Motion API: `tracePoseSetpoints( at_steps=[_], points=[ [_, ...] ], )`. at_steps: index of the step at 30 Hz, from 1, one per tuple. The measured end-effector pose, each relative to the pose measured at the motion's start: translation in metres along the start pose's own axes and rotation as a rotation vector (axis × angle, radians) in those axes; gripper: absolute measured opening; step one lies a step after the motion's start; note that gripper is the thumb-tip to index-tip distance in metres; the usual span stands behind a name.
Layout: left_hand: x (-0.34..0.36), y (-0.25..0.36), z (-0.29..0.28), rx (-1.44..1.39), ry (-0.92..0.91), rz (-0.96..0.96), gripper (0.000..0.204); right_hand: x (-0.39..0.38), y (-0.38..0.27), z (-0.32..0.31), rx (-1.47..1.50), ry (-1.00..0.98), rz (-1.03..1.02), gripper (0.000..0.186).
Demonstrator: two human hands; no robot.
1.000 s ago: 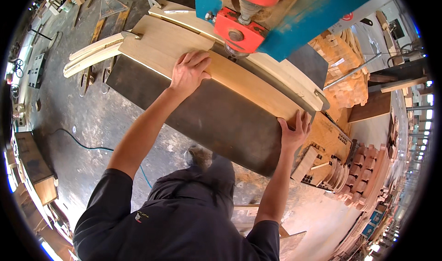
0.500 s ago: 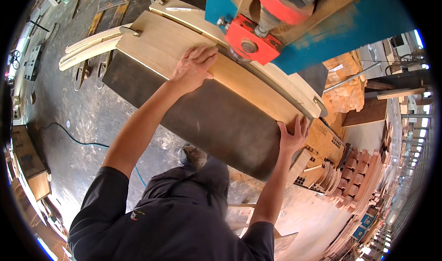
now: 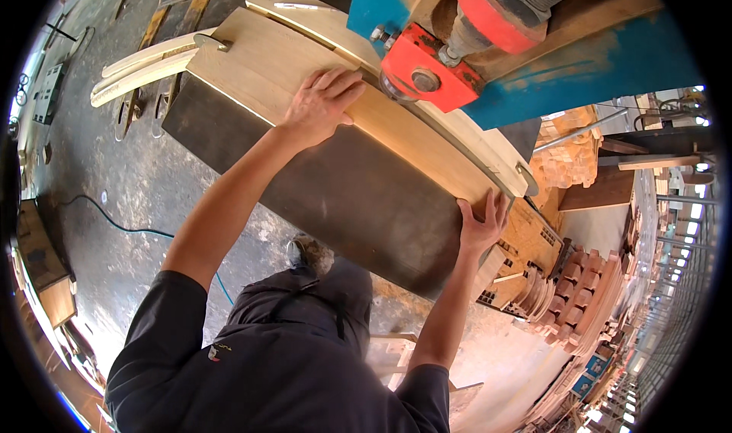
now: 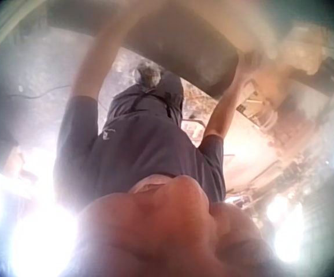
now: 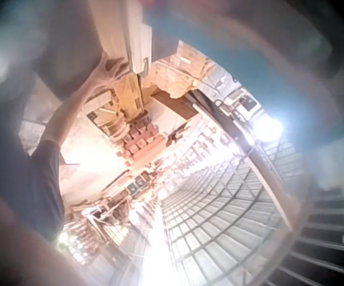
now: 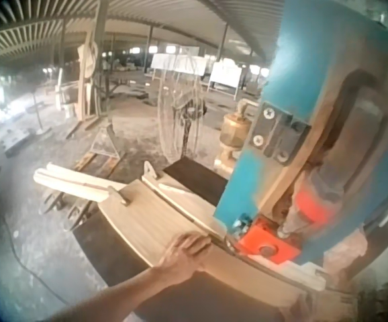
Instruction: The person repeatedly feeds rectangular wooden planks through a vertical spindle moulder to shape their edges. They handle each plank by hand, guiding it along the machine's fence and cutter, then remove and set it aside. The process is repeated for multiple planks throughout the clip.
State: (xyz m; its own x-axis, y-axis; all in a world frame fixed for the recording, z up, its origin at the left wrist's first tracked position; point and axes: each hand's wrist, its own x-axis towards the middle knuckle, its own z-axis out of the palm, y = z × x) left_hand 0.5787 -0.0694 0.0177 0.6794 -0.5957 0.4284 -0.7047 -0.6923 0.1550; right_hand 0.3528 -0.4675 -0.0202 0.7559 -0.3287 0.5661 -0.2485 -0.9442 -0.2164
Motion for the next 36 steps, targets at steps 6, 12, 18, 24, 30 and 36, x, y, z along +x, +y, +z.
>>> tracePoseSetpoints(
  at_steps=[6,12,18,24,30,36],
  points=[
    [-0.001,0.002,0.001,-0.100,0.067,-0.038,0.070,0.002,-0.004,0.000,-0.001,-0.017,0.006,0.072],
    [0.001,0.004,0.004,-0.117,0.100,-0.072,0.067,0.005,0.006,0.005,0.037,0.007,-0.036,0.072],
    [-0.001,0.003,0.010,-0.060,0.070,-0.108,0.062,0.005,0.010,0.009,0.040,0.012,-0.014,0.073],
    [0.000,0.005,0.012,-0.047,0.082,-0.127,0.063,0.007,0.006,0.006,0.027,0.014,-0.032,0.069],
    [0.002,0.003,0.013,-0.032,0.091,-0.127,0.062,0.012,0.006,0.006,0.062,0.014,-0.056,0.067],
    [0.004,0.004,0.013,-0.070,0.089,-0.156,0.061,0.012,0.005,0.007,0.095,-0.008,0.022,0.071]
  ],
)
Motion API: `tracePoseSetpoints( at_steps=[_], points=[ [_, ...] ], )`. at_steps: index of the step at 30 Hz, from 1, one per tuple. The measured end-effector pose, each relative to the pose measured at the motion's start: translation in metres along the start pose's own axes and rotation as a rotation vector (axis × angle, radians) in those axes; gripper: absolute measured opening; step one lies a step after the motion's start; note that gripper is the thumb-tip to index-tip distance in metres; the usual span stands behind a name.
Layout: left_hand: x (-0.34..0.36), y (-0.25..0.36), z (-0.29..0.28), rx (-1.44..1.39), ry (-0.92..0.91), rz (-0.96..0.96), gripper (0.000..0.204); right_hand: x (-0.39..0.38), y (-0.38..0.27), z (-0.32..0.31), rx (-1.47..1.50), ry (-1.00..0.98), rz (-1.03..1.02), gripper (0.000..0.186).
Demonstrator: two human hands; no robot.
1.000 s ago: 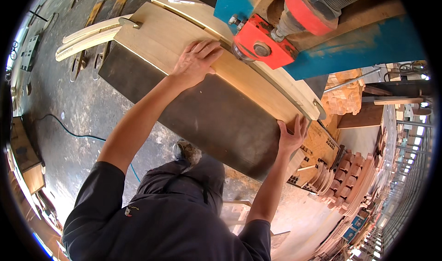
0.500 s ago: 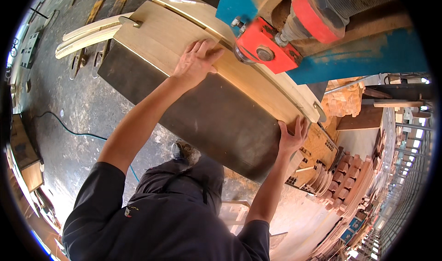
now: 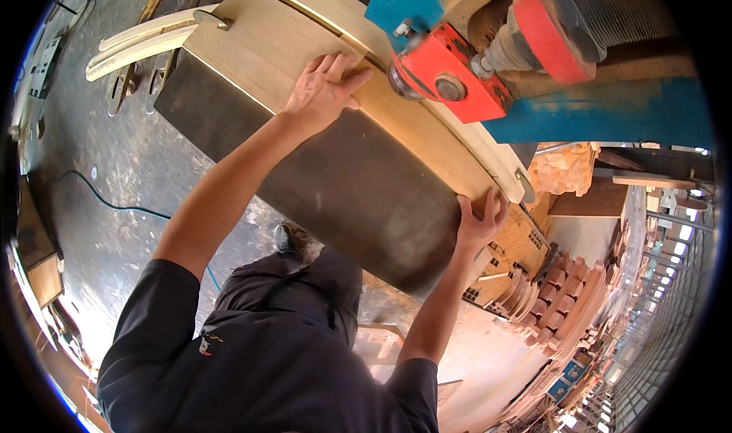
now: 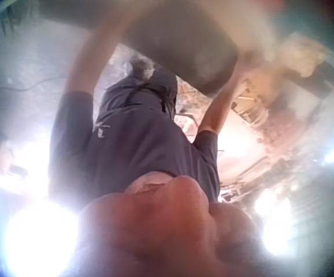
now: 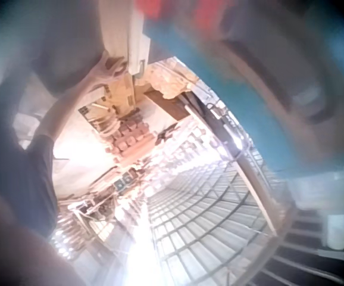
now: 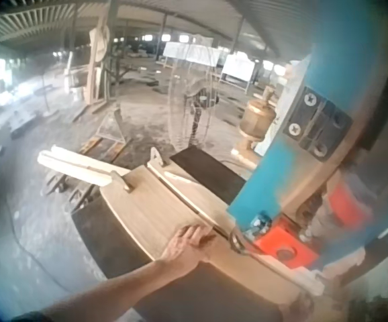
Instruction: The person repeatedly feeds rectangular wooden planks through a vertical spindle moulder to shape their edges. They handle each plank by hand, guiding it along the machine's fence and cutter, then remove and set it aside. The process is repeated for multiple planks throughout the clip.
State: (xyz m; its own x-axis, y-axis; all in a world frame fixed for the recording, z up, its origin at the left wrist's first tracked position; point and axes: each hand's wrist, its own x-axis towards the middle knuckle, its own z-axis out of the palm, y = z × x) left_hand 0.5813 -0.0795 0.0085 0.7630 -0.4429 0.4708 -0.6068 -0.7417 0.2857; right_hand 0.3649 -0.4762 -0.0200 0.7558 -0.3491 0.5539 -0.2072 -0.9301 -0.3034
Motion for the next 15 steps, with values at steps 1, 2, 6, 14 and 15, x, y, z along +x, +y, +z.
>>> tracePoseSetpoints(
  at_steps=[1,2,6,14,15],
  points=[
    [0.001,0.000,-0.001,0.003,-0.012,-0.006,0.061,0.000,0.000,0.000,-0.001,-0.002,0.001,0.071],
    [0.001,0.001,-0.002,0.006,-0.024,-0.011,0.061,0.000,0.000,0.000,0.002,-0.006,0.008,0.072],
    [0.002,0.000,0.001,0.018,-0.023,-0.014,0.060,0.001,0.007,0.004,-0.002,-0.004,0.025,0.072],
    [0.005,0.002,0.002,0.003,-0.058,-0.059,0.063,0.004,0.004,0.005,-0.017,-0.026,0.059,0.072],
    [0.005,0.002,0.002,-0.004,-0.058,-0.057,0.064,0.005,0.005,0.005,-0.011,-0.020,0.046,0.072]
  ],
)
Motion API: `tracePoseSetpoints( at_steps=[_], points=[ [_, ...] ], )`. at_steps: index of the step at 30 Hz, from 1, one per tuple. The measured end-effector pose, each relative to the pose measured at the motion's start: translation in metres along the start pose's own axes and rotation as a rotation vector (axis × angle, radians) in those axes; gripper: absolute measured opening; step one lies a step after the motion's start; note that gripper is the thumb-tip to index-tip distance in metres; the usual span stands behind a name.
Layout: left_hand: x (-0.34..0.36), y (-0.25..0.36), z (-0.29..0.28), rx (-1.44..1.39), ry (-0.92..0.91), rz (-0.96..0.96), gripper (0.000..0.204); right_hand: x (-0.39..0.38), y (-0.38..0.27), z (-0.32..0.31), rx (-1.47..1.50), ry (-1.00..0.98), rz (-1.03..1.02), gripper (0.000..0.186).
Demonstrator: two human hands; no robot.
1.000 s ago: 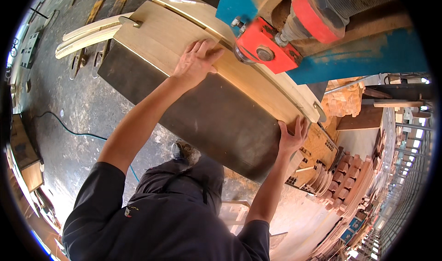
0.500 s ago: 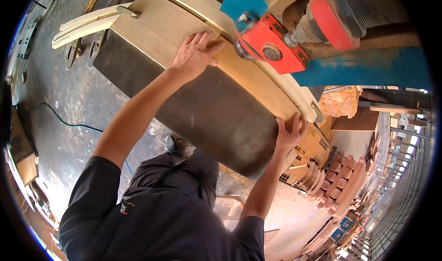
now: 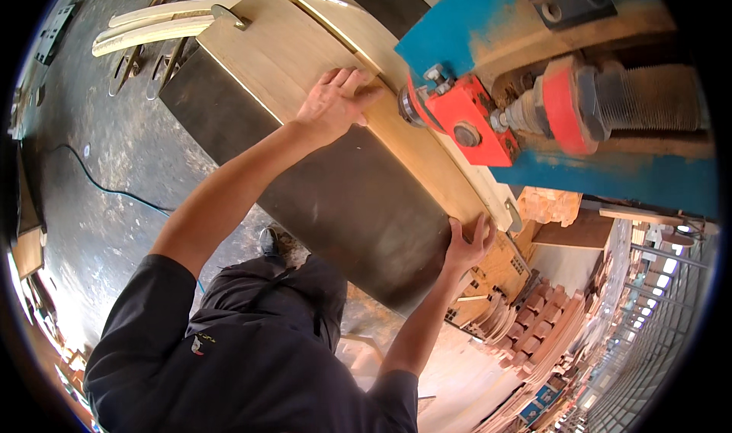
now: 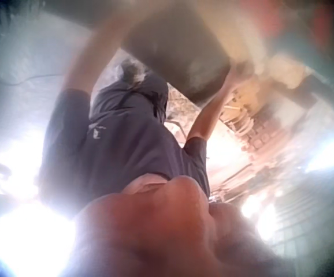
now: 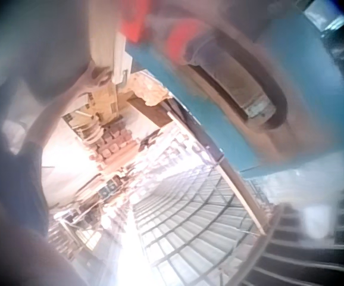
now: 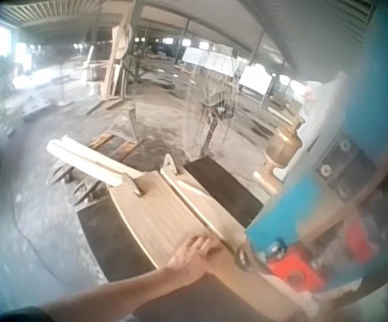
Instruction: The person repeatedly feeds rectangular wooden planks through a vertical spindle moulder to shape their edges. They handle each plank by hand, guiding it along the machine's fence and cutter, then remove and set it aside. The process is repeated for multiple planks throughout the clip.
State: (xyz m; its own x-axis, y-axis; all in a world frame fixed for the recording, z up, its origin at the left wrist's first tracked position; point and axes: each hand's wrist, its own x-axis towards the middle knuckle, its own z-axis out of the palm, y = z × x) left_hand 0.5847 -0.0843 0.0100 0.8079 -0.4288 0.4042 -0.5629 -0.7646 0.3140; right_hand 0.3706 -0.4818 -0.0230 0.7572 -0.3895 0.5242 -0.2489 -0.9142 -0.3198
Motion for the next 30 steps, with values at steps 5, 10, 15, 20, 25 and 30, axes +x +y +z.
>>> tracePoseSetpoints(
  at_steps=[5,10,15,20,25,30],
  points=[
    [0.001,-0.002,0.004,-0.004,0.016,0.013,0.065,0.002,0.005,0.000,-0.042,-0.014,-0.071,0.070],
    [0.003,0.001,0.004,0.021,0.028,0.001,0.065,0.001,0.004,0.001,-0.018,-0.001,-0.030,0.069],
    [0.004,0.000,0.006,0.017,0.077,0.011,0.064,0.004,0.011,0.004,-0.001,0.004,-0.046,0.074],
    [0.005,0.000,0.006,0.013,0.099,0.010,0.064,0.004,0.007,0.004,-0.031,0.020,-0.083,0.070],
    [0.007,-0.001,0.009,0.022,0.071,0.005,0.064,0.003,0.006,0.004,-0.028,0.013,-0.055,0.070],
    [0.009,0.000,0.009,0.024,0.022,-0.013,0.065,0.004,0.008,0.005,-0.046,0.024,-0.072,0.070]
  ],
)
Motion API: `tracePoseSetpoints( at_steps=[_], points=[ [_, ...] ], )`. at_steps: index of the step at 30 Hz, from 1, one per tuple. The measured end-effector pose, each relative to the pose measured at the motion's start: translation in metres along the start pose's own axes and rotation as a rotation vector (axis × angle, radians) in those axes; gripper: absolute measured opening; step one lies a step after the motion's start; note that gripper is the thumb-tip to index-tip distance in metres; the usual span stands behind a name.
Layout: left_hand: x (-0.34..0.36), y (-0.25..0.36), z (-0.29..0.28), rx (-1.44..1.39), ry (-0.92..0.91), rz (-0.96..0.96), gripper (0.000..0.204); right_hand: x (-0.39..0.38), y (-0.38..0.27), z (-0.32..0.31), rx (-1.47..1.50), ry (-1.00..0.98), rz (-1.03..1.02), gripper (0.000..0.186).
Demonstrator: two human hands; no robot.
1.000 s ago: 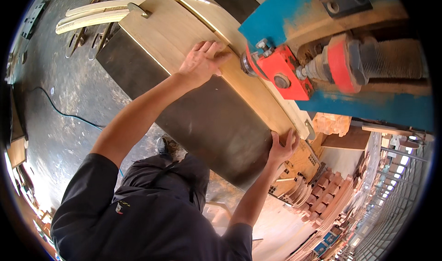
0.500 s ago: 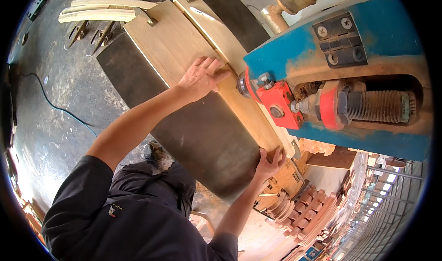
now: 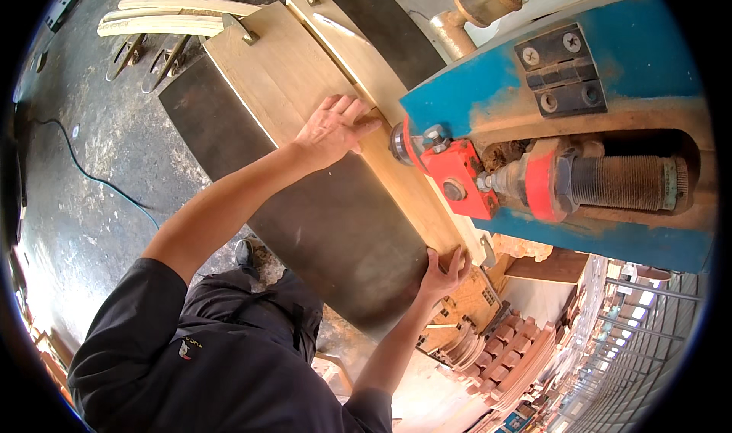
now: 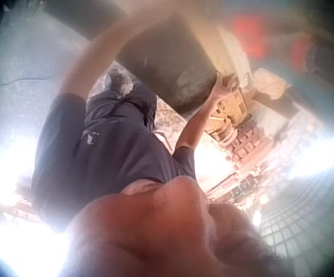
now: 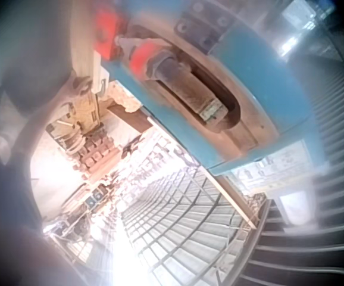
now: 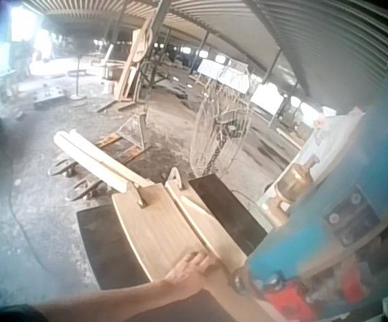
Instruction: The person repeatedly feeds rectangular wooden planks through a vertical spindle moulder to shape their edges. They handle each plank by hand, guiding it along the machine's fence and cutter, then remove and set it aside. The process is repeated for multiple planks throughout the clip.
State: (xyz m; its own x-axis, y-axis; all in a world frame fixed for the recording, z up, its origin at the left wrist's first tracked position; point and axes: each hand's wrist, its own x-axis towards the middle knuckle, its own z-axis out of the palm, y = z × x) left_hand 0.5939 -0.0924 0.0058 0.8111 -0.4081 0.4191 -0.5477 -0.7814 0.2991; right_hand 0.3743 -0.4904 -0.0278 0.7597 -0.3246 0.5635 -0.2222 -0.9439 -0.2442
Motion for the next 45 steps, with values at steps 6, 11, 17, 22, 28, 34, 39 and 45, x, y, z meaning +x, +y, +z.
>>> tracePoseSetpoints(
  at_steps=[6,11,17,22,28,34,39,45],
  points=[
    [0.002,0.000,0.000,0.029,-0.036,-0.020,0.067,0.000,-0.001,0.001,0.011,0.009,0.004,0.069],
    [0.002,0.004,-0.010,0.075,-0.101,-0.049,0.058,-0.003,-0.005,-0.001,0.026,0.016,0.034,0.071],
    [0.001,0.009,-0.012,0.070,-0.100,-0.055,0.056,0.000,-0.003,-0.007,-0.131,0.009,-0.035,0.076],
    [0.001,0.017,-0.013,0.116,-0.082,-0.149,0.057,0.035,-0.041,-0.032,-0.025,-0.210,-0.455,0.041],
    [0.001,0.035,-0.006,0.167,0.086,-0.306,0.063,0.072,-0.020,-0.018,0.097,-0.205,-0.685,0.041],
    [-0.048,0.161,0.036,0.023,0.445,-0.757,0.062,0.066,-0.004,-0.001,0.155,-0.157,-0.736,0.045],
    [-0.022,0.233,0.082,-0.015,0.314,-1.011,0.080,0.072,-0.008,0.004,0.223,-0.165,-0.830,0.046],
    [0.017,0.245,0.091,0.065,0.273,-1.132,0.080,0.093,0.012,-0.006,0.297,-0.559,-0.991,0.060]
  ],
)
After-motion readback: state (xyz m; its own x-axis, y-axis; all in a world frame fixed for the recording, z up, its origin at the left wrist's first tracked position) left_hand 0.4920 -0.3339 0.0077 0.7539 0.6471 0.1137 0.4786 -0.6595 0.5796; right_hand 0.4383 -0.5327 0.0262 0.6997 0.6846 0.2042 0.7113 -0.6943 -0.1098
